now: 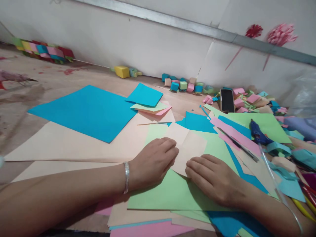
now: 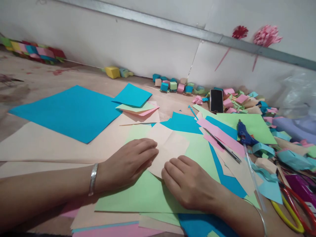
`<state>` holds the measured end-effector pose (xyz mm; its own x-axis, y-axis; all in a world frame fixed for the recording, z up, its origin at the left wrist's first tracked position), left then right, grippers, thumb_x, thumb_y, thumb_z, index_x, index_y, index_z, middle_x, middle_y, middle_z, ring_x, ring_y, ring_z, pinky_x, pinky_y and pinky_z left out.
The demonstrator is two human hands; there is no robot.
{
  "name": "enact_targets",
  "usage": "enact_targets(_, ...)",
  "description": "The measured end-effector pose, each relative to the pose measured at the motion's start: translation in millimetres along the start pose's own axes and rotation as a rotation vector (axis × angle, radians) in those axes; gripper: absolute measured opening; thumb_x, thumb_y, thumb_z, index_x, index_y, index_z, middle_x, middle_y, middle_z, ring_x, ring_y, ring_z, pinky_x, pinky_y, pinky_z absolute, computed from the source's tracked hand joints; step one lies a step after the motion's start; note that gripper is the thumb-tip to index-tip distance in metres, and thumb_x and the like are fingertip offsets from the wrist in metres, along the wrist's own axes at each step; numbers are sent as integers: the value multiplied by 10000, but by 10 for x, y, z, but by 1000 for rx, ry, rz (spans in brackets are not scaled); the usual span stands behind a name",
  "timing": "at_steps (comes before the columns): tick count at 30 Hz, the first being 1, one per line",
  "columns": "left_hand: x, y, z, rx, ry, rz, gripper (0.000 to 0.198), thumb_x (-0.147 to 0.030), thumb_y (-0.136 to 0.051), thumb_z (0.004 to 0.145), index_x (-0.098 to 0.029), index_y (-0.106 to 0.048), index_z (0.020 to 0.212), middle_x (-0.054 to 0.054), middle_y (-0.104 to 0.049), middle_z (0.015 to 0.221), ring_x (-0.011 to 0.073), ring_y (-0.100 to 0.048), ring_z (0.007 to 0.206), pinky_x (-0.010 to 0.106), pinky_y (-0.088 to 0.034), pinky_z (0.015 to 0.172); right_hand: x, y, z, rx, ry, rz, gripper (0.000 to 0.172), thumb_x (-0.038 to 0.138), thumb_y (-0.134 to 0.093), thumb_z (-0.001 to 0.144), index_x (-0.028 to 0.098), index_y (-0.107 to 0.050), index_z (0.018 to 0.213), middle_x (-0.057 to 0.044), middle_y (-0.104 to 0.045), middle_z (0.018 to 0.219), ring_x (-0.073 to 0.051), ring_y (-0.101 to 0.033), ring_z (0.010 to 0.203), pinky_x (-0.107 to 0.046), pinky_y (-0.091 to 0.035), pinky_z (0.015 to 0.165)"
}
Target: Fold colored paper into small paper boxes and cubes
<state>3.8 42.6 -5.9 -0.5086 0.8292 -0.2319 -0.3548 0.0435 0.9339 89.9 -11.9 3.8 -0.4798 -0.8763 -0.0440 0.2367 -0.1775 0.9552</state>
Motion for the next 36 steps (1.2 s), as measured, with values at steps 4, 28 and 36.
enact_targets(4,-10,-2,10,3,-13,-7,166,-154,-414,918,-150,-565,986,108,-583,1017,234,-517,1000,381,-438,837,-38,-9,5,22,-70,33,196,138,-450,927,182,-637,962,-73,-667,841,-190,-605,825,-337,-444,746)
enact_targets(28,18,24,-23,-11,29,-52,76,-128,-486,821,-160,-552,803,111,-585,933,251,-535,932,388,-453,783,-818,-318,73,-117,-625,319,272,321,-632,841,199,-495,640,6,-525,637,-141,-466,637,-264,-348,577)
enact_targets(36,-61,45,-48,20,6,-90,100,-92,-486,805,-170,-548,821,88,-569,897,230,-512,867,380,-461,749,-853,-334,66,-84,-679,325,272,267,-664,804,200,-460,636,26,-507,636,-129,-461,632,-252,-329,575)
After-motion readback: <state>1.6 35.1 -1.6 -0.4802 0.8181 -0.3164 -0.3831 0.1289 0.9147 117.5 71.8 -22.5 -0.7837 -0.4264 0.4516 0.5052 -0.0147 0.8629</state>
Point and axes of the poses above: each hand's wrist, its own z-axis towards the middle knuckle, its own y-axis out of the back of the hand, x = y × z, the point moved 9 cm from there along z, towards the middle knuckle
